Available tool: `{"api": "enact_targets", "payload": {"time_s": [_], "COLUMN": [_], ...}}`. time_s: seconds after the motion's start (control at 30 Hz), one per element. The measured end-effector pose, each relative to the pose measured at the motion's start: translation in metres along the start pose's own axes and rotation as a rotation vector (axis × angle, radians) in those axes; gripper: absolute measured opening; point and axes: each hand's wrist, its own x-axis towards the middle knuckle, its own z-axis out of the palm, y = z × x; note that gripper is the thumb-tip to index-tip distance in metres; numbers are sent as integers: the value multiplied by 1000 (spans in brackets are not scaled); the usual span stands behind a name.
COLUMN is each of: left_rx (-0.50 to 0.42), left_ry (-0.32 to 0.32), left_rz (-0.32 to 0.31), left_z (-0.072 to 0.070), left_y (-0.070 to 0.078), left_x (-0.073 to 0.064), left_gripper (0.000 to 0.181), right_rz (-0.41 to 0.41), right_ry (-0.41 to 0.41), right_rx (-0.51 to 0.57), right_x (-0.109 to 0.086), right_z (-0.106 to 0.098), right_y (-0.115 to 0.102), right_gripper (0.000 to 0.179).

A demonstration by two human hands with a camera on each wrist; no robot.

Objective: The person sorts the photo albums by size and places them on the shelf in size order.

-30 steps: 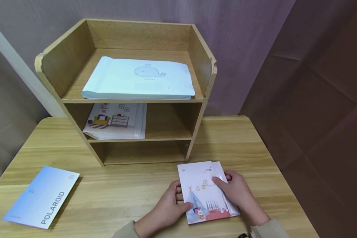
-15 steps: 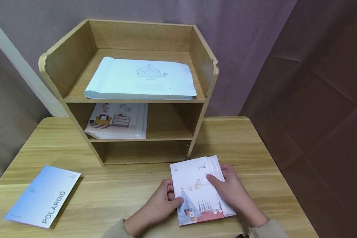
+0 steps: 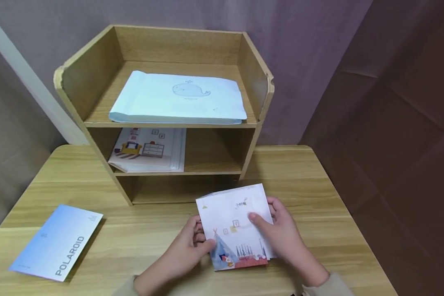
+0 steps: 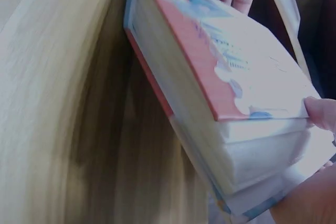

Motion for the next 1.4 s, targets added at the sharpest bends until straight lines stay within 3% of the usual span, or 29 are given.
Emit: {"api": "enact_targets", "payload": {"time_s": [0.13, 0.3, 0.57, 0.8, 0.93, 1.4], "left_rx": [-65, -127, -43, -7, -6, -89], "left_ry": [-9, -16, 43, 70, 90, 133], "left_rz": [48, 100, 146, 160, 187, 134], "left_z": [-7, -10, -10, -15, -17, -25], "left_y": [3, 1, 0, 0, 0, -2], "left_x": [-3, -4, -4, -5, -5, -6], "left_gripper": [50, 50, 45, 43, 44, 42], "right_rz": [-76, -159, -287, -351, -372, -315], "right_ry": [11, 19, 75, 43, 15, -74], "right_rx": [31, 155, 260, 308, 303, 221], "right_x": [-3, -2, 2, 5, 7, 12], "right_z": [5, 14, 28, 37, 40, 47], "right_y": [-8, -18, -31, -35, -37, -40], "right_gripper": [52, 49, 46, 50, 49, 59]}}
